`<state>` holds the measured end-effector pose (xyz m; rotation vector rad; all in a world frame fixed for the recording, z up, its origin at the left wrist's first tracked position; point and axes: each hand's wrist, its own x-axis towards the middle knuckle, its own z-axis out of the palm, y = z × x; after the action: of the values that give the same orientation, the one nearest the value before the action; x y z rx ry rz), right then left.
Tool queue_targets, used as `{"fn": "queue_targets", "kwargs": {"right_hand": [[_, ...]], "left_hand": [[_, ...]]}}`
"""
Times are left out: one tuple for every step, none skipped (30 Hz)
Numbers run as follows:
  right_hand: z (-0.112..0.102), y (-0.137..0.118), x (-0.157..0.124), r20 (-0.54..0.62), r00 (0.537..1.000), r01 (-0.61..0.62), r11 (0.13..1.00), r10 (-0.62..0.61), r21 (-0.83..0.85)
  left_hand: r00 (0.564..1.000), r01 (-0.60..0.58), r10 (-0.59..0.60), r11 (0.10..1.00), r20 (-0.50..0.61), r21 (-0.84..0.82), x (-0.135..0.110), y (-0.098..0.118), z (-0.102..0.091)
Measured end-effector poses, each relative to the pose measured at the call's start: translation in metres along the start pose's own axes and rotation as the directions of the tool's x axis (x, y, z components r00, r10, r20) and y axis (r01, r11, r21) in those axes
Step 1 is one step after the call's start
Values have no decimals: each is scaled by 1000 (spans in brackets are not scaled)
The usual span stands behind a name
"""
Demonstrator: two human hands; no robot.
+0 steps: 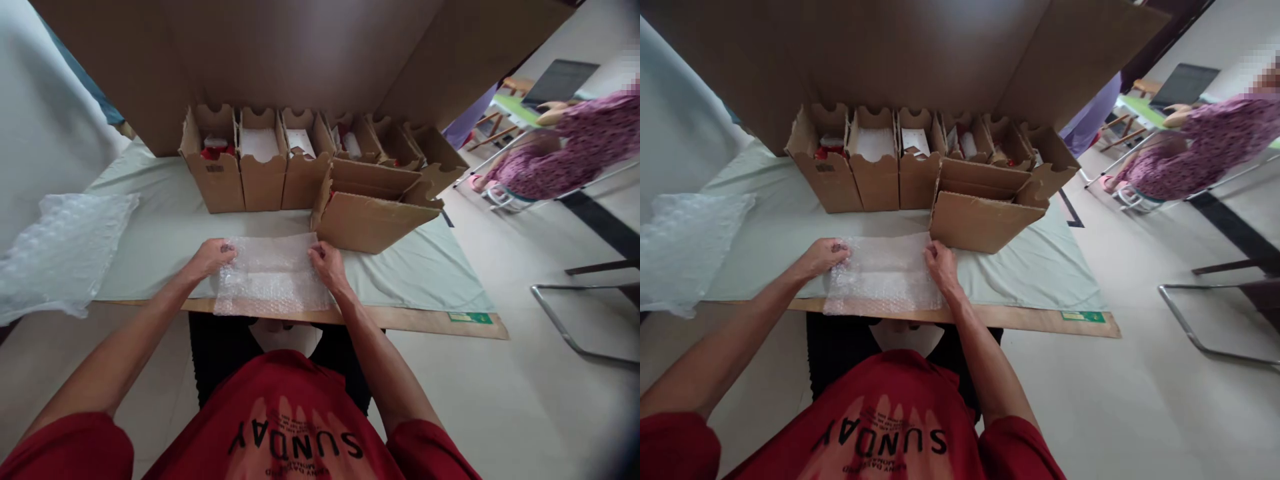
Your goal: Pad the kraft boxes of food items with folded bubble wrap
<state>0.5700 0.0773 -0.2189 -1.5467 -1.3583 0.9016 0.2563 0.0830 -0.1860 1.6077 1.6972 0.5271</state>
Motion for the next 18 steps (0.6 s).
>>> {"fn": "queue_targets", "kwargs": {"right_hand": [[-1,1,-1,-22,999,23,998,-24,-55],[-3,3,-5,-47,997,54,991,-60,-122],[-7,5,-10,-72,992,90,976,-106,-198],[-12,7,-17,-92,983,129,953,-160,-275],[-16,8,-25,-103,972,167,924,-213,-343],[-19,8,-32,-99,961,202,896,-260,-395],[-19,7,-39,-80,950,240,868,-303,-434],[-16,4,-44,-43,939,284,840,-341,-462],[-10,0,-48,15,928,333,812,-372,-480],[-1,-4,-49,87,915,384,783,-394,-490],[10,-9,-49,166,900,430,753,-404,-499],[22,-13,-47,242,885,465,722,-399,-512],[34,-16,-45,310,871,491,692,-381,-529],[43,-18,-42,363,862,505,664,-354,-552],[50,-18,-41,396,858,510,638,-327,-577],[54,-16,-40,411,859,507,617,-305,-602],[54,-13,-40,412,864,500,599,-291,-625],[51,-9,-42,401,870,490,586,-286,-646]], "left_hand": [[1000,13,-13,1000,-24,23,1,-4,-3],[998,25,-22,998,-63,50,0,-7,-6],[992,29,-18,996,-128,87,-1,-10,-9],[976,21,9,991,-216,135,-5,-11,-9],[950,-3,65,980,-307,198,-10,-11,-7],[913,-44,149,961,-380,271,-16,-9,-1],[874,-104,254,931,-414,351,-24,-6,7],[844,-183,363,887,-394,423,-31,-2,18],[828,-273,456,837,-326,475,-38,3,32],[817,-367,531,780,-225,507,-44,9,46],[806,-446,580,726,-117,524,-48,13,60],[801,-497,598,684,-21,534,-51,17,73],[802,-525,594,656,58,542,-52,18,83],[809,-534,576,641,114,552,-52,18,89],[820,-528,553,635,145,565,-51,14,92],[832,-514,533,633,155,580,-50,8,90],[842,-495,518,633,149,596,-51,1,86],[852,-472,507,633,132,613,-52,-8,79]]}}
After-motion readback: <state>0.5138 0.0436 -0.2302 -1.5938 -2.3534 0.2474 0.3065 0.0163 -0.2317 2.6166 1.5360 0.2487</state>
